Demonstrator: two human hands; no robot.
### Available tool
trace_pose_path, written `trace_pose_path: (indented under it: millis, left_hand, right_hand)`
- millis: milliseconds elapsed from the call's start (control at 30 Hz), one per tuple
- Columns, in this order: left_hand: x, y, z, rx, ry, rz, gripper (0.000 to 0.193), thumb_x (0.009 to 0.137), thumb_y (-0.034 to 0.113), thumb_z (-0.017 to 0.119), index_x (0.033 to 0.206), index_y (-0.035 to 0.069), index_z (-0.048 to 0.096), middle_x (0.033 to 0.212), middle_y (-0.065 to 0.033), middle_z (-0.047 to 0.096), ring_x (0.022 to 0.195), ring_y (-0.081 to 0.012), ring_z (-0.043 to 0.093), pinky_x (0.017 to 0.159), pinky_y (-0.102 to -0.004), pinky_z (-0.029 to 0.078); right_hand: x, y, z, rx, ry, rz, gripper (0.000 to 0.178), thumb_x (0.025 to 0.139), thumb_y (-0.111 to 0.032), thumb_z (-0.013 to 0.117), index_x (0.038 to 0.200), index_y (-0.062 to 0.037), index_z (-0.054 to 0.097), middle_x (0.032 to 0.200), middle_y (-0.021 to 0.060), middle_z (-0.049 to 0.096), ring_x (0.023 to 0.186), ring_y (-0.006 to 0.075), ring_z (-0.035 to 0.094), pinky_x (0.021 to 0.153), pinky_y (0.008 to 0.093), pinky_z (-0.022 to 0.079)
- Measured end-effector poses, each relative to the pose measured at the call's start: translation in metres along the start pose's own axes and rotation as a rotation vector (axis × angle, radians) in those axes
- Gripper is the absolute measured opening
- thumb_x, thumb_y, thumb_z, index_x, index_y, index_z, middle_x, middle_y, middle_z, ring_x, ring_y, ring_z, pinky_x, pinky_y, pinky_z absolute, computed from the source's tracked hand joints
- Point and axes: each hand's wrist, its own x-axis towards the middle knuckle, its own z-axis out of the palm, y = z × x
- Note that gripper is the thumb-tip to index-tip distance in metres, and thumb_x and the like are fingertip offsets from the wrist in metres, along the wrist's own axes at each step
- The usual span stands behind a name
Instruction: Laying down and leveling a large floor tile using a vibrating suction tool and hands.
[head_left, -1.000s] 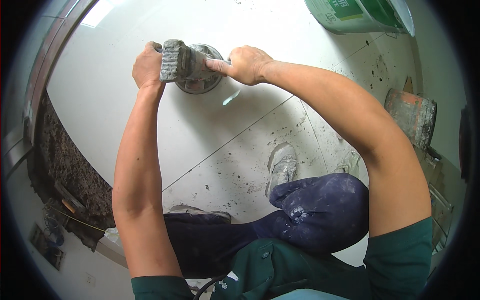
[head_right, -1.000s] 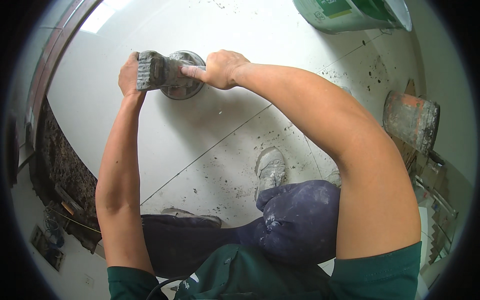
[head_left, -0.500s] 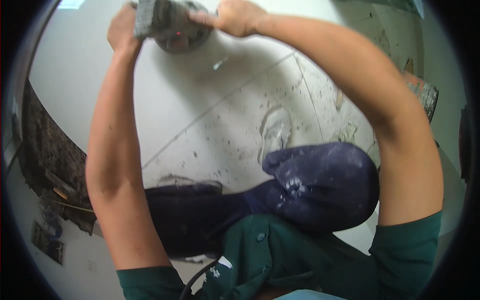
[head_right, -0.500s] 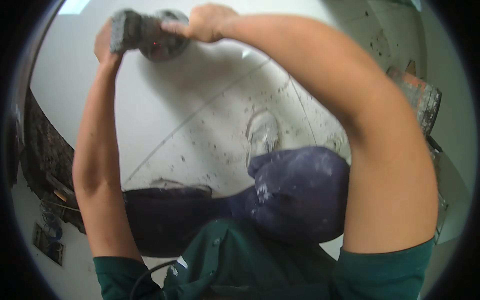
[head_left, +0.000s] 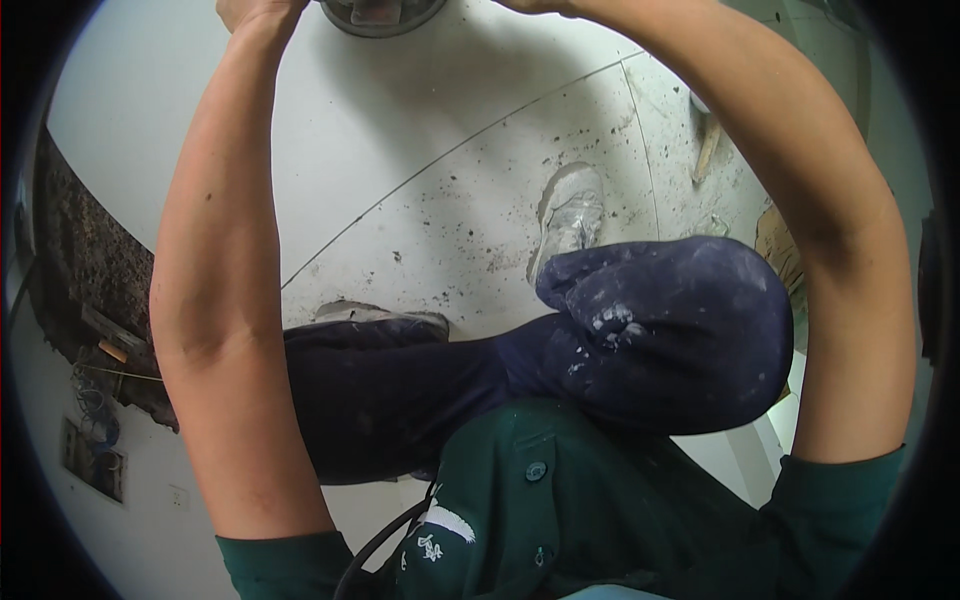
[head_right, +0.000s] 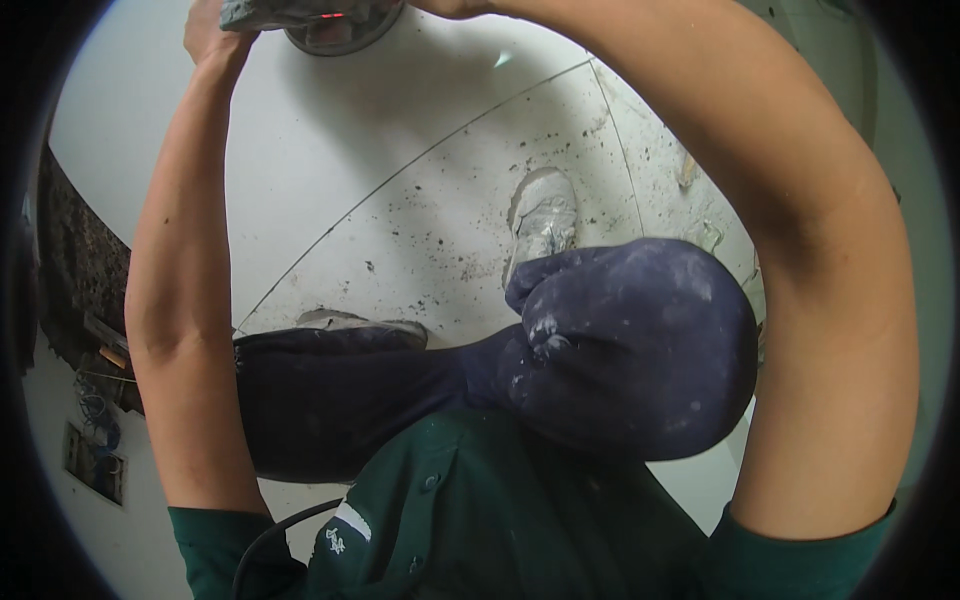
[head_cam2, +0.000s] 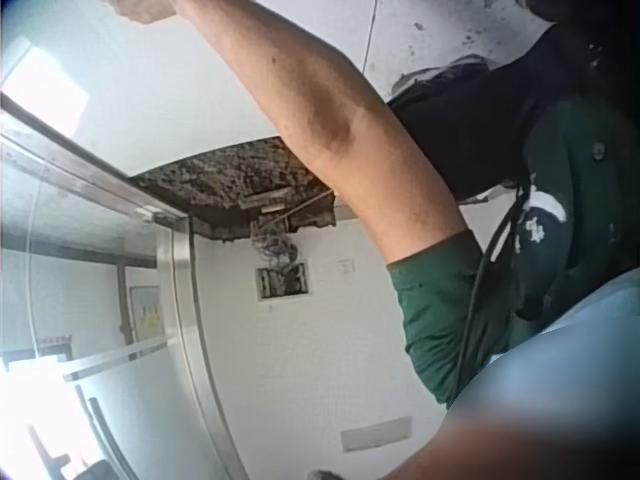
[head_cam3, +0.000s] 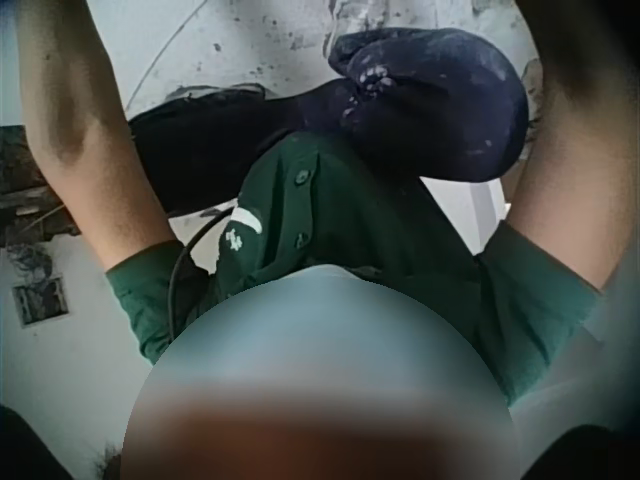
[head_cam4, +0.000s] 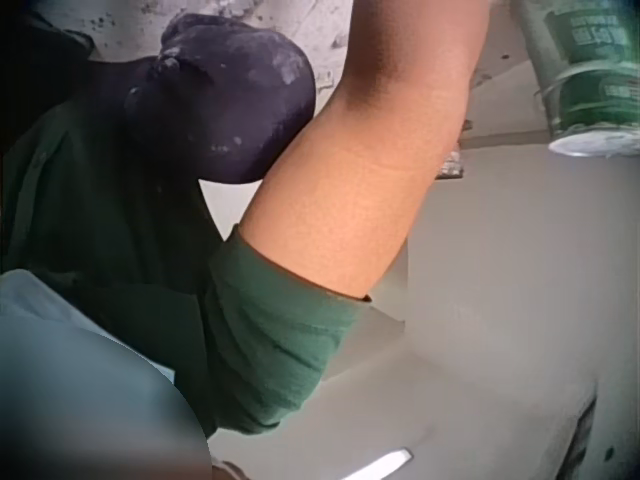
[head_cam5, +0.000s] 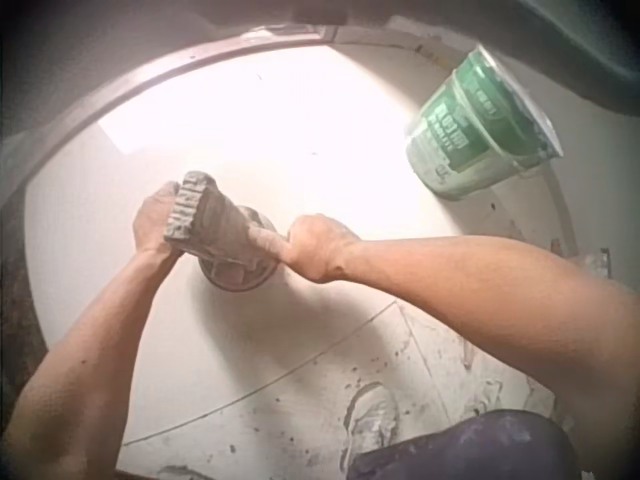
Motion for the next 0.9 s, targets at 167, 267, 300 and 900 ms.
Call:
trace_pose_path:
  millis: [167, 267, 300, 900]
  left_hand:
    - [0.0, 0.007, 0.003, 0.028, -0.015, -0.037, 0.035, 0.099, 0.038, 0.055, 0.101, 0.004, 0.063, 0.099, -0.0184, 0.072, 0.093, -0.032, 0.071, 0.084, -0.0428, 0.056]
    - [0.002, 0.007, 0.01, 0.069, -0.079, -0.021, 0.033, 0.099, 0.036, 0.057, 0.101, 0.005, 0.064, 0.1, -0.0165, 0.072, 0.091, -0.0289, 0.071, 0.083, -0.0416, 0.057]
    - [0.0, 0.007, 0.013, 0.116, -0.043, 0.039, 0.032, 0.099, 0.036, 0.058, 0.101, 0.005, 0.065, 0.101, -0.0157, 0.071, 0.089, -0.0278, 0.071, 0.083, -0.0416, 0.057]
    - [0.001, -0.01, 0.009, 0.003, 0.006, 0.028, 0.038, 0.09, 0.042, 0.061, 0.114, 0.015, 0.071, 0.104, -0.0158, 0.075, 0.1, -0.0362, 0.071, 0.085, -0.0463, 0.055]
  right_hand:
    - [0.001, 0.004, 0.001, 0.006, 0.034, -0.021, 0.098, 0.098, -0.075, 0.031, 0.095, 0.0153, 0.071, 0.091, 0.0342, 0.069, 0.096, 0.0432, 0.07, 0.09, 0.0479, 0.051]
    - [0.004, 0.006, -0.002, -0.001, 0.006, -0.018, 0.097, 0.098, -0.074, 0.032, 0.096, 0.0149, 0.071, 0.092, 0.034, 0.069, 0.097, 0.0431, 0.07, 0.09, 0.0478, 0.051]
    - [0.001, 0.006, -0.002, -0.005, 0.009, -0.005, 0.096, 0.098, -0.073, 0.032, 0.099, 0.0152, 0.071, 0.094, 0.0339, 0.069, 0.099, 0.0426, 0.069, 0.092, 0.0473, 0.051]
    - [0.015, 0.01, 0.01, -0.021, 0.042, 0.014, 0.099, 0.089, -0.086, 0.033, 0.094, 0.0041, 0.074, 0.1, 0.0255, 0.072, 0.099, 0.0366, 0.07, 0.094, 0.0451, 0.052]
